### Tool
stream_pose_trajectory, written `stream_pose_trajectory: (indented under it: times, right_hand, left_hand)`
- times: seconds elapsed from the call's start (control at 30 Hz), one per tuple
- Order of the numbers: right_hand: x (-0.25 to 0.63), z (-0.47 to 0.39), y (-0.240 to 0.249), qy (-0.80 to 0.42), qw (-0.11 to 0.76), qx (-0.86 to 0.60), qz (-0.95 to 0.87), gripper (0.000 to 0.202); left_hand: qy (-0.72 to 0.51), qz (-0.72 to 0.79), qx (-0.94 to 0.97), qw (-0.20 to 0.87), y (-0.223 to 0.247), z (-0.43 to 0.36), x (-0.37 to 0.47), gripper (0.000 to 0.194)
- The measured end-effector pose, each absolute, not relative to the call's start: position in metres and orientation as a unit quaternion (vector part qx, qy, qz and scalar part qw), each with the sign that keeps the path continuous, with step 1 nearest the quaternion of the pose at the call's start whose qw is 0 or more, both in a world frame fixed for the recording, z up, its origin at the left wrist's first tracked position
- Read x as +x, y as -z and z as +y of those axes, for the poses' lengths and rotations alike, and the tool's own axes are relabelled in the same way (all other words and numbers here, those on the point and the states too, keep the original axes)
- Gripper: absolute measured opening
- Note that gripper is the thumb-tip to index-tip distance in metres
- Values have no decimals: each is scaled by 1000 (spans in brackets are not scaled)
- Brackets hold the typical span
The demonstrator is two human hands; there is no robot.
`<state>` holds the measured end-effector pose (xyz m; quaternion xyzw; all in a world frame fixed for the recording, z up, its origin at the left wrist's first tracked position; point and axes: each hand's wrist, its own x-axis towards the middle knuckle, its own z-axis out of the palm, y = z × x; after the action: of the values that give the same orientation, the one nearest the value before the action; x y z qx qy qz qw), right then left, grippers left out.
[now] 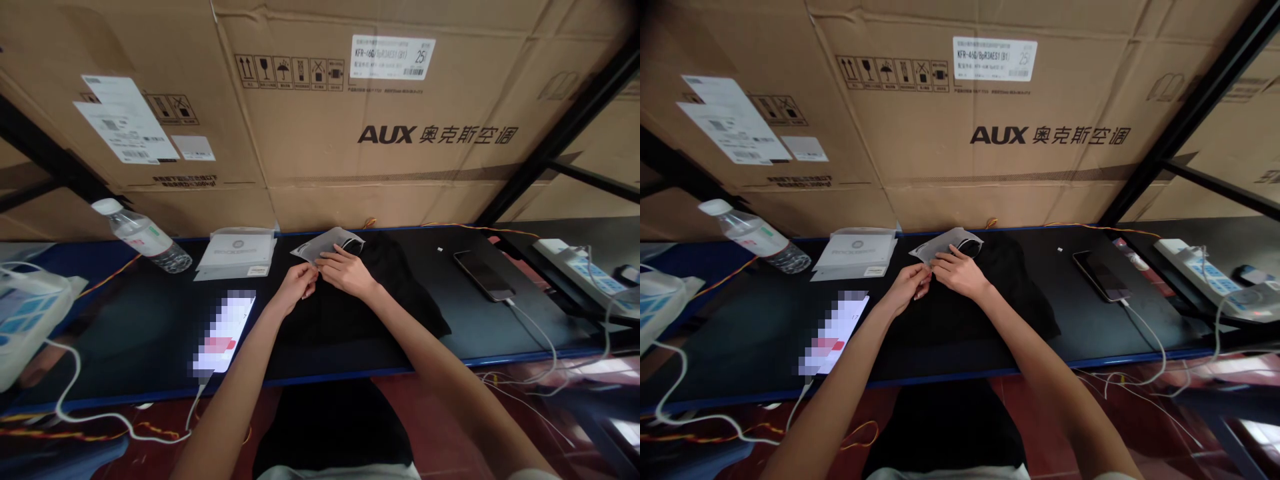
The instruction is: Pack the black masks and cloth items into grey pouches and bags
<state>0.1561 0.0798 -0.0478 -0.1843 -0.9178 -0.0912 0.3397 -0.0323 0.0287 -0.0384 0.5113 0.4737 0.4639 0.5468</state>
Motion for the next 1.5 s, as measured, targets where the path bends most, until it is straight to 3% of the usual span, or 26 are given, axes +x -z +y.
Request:
stream_pose_trajectory:
  times: [0.3, 0.57, 0.73, 0.9, 1.1, 1.23, 1.4, 1.5]
  right_hand:
    - [157, 80, 46, 102, 338, -172, -920, 20]
    - [161, 72, 39, 20, 436, -256, -863, 14]
    - [183, 82, 39, -42, 501, -347, -791, 39]
    - [187, 99, 55, -80, 452, -393, -797, 61]
    - [178, 103, 61, -89, 474, -425, -766, 49]
    - [171, 99, 59, -50, 466, -485, -739, 49]
    - [171, 83, 45, -28, 509, -431, -745, 57]
    - [171, 68, 35, -51, 542, -391, -742, 24]
  left_hand:
    - [-476, 463, 511, 546, 39, 28, -33, 33]
    - [-448, 505, 490, 552, 31, 24, -28, 33]
    - [-443, 510, 475, 564, 29, 25, -28, 31]
    - [-435, 519, 474, 564, 30, 26, -29, 32]
    - [-415, 517, 482, 573, 31, 26, -32, 38]
    - [-411, 510, 489, 576, 31, 25, -34, 39]
    - [-412, 510, 487, 577, 33, 26, -35, 38]
    - [-418, 510, 480, 579, 33, 27, -35, 36]
